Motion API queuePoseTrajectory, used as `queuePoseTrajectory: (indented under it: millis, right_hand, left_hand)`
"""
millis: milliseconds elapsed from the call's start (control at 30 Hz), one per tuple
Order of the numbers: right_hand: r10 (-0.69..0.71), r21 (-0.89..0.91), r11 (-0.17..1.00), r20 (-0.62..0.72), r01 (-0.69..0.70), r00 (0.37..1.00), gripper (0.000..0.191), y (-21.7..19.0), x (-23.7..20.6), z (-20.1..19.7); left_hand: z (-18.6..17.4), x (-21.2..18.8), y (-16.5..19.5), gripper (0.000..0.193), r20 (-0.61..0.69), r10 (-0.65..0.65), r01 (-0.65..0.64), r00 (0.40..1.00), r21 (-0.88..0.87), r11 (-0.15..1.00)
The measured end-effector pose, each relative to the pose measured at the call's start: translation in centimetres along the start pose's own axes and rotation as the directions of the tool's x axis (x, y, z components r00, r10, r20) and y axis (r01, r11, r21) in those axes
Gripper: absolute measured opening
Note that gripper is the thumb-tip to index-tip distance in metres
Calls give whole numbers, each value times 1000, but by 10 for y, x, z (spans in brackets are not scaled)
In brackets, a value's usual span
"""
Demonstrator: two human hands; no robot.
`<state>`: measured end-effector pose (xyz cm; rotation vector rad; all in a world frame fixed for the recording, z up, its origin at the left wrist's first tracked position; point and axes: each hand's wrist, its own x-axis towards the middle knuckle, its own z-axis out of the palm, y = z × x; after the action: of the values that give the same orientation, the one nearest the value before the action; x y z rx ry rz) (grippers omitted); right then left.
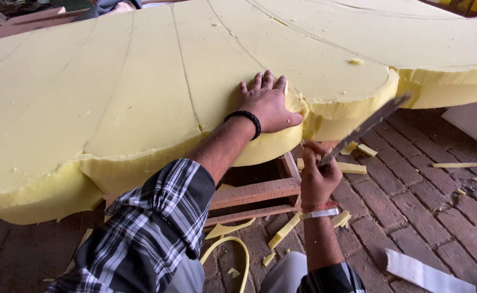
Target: The person cuts a large yellow foam sheet along drawn curved lines using a long knife, steadying the foam with the other hand. They work around the scalloped edge and along interior guide lines, trimming off sections of foam that fall to the floor.
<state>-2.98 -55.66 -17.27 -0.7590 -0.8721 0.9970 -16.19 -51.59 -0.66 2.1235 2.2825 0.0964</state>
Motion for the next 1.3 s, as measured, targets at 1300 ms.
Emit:
queuePoseTrajectory:
  millis: [1300]
  right_hand:
    - [199,66,978,-4,-198,980,28,-26,-8,46]
  left_hand:
    - [3,-6,19,86,-86,-141,142,986,14,990]
